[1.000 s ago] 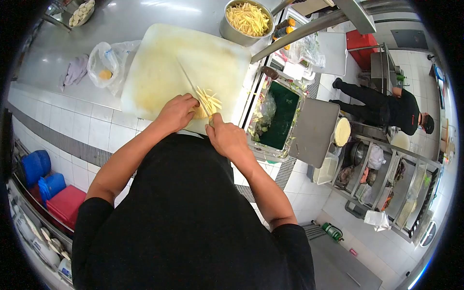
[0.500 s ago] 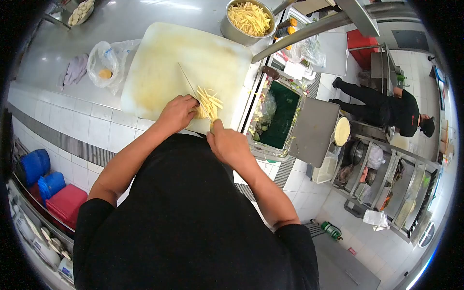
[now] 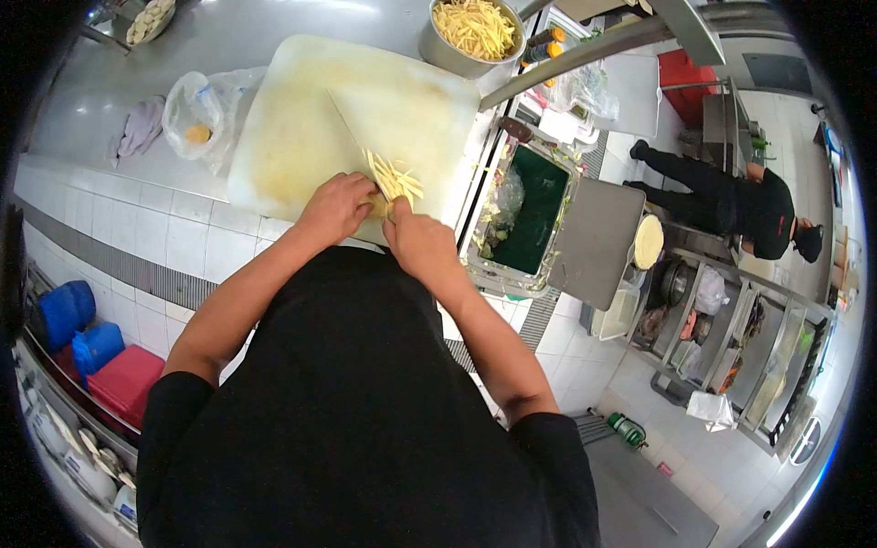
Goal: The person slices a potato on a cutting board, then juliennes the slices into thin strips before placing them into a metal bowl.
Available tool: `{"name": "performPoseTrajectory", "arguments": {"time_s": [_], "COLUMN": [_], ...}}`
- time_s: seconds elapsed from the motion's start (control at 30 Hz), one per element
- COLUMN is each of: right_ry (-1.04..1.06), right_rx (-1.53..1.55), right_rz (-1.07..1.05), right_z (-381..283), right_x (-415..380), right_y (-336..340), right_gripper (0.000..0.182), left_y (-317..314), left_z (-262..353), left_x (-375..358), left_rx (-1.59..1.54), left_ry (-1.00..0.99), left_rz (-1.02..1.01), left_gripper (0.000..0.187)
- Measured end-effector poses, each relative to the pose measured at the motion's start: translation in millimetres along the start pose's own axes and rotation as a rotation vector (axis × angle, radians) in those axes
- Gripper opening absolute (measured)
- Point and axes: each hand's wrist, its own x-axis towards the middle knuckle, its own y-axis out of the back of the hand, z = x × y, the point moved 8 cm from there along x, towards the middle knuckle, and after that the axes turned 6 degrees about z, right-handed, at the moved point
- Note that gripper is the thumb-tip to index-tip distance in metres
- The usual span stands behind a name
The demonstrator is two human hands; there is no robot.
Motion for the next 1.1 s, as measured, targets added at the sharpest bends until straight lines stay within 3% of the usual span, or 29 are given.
{"name": "performPoseTrajectory", "arguments": {"time_s": [0.13,0.23,0.37,0.5,0.67,0.73,0.93,1.07,1.1], "right_ry": [-0.05,-0.042,-0.03,-0.085,0.008,-0.062,-0.073,-0.056,-0.02], "right_rx": [-0.01,0.019,0.002,0.047,0.04,0.043,-0.028,-0.047,-0.04], "right_rz": [-0.143,-0.025,-0.1,-0.085,0.017,-0.036,-0.168,-0.189,-0.096], "right_z": [-0.5,8.6,-6.6,14.8,-9.7,-11.9,-2.2,10.3,15.1], "right_x": [-11.8,-2.1,2.0,-10.3,18.3,4.4,-25.2,-39.8,-28.0], "right_y": [15.6,-12.2,21.1,-21.8,18.9,31.8,21.1,6.4,-9.9], "right_gripper": [0.033,0.032,0.032,0.034,0.035,0.032,0.035,0.033,0.031], "left_y": [0.1,0.7,1.9,0.0,7.3,15.1,3.4,1.2,2.1], "left_z": [-3.1,-1.6,-2.5,-4.2,-0.1,-2.6,-8.6,-10.6,-8.8], "left_x": [0.9,-0.5,1.5,-3.3,0.5,-6.3,-4.0,-3.7,-4.1], "left_rx": [-0.013,-0.036,-0.011,-0.043,-0.011,-0.175,-0.09,-0.093,-0.112], "left_ry": [-0.012,-0.01,-0.008,0.004,-0.007,0.033,0.003,0.03,0.014], "left_rz": [0.06,0.057,0.059,0.091,0.076,0.15,0.08,0.062,0.078], "left_gripper": [0.024,0.024,0.024,0.024,0.025,0.025,0.025,0.024,0.023]}}
